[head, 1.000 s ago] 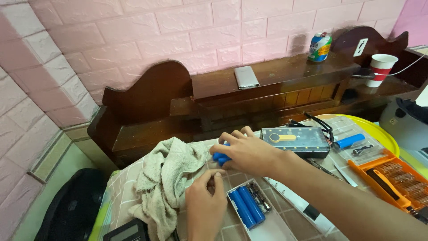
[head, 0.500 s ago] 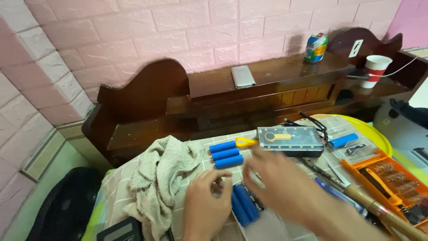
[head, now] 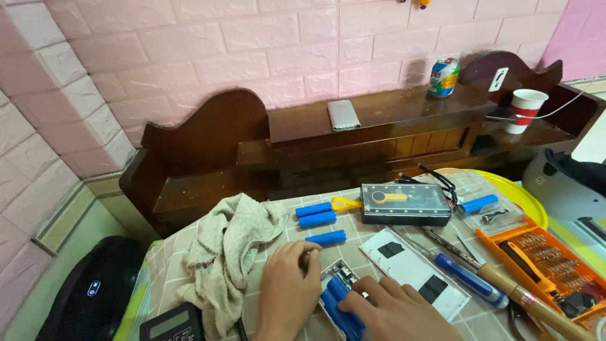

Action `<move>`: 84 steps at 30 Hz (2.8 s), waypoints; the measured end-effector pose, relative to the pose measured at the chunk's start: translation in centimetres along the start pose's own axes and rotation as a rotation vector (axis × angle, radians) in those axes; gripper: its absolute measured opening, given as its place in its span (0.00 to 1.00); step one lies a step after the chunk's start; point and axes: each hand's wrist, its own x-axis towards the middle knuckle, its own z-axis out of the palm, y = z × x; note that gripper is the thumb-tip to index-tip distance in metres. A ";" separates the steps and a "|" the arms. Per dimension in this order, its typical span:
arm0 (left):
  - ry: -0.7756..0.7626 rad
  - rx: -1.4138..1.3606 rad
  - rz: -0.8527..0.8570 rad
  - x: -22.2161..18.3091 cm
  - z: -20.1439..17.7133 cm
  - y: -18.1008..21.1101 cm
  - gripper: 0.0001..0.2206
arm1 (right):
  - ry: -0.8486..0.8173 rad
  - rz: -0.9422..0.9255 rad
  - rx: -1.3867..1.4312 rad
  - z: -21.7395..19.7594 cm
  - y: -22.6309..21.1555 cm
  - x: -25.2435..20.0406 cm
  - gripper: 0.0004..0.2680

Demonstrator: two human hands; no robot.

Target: Assembling a power bank by inserting lithium-ion batteries into the casing and securing the enclosure.

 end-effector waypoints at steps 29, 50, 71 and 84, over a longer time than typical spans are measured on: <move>0.158 -0.265 -0.125 -0.2 -1.2 1.1 0.14 | 0.168 0.215 0.054 -1.4 -2.4 0.5 0.10; 0.077 -0.190 -0.227 0.0 -0.8 0.9 0.09 | 0.611 -0.006 0.345 -5.3 0.5 5.2 0.16; 0.255 -0.135 0.002 1.1 1.8 -3.1 0.07 | 0.659 -0.042 0.311 -4.2 1.3 3.9 0.06; 0.270 -0.198 -0.019 0.0 0.3 -0.9 0.10 | 0.708 -0.183 0.233 -1.4 1.6 1.7 0.10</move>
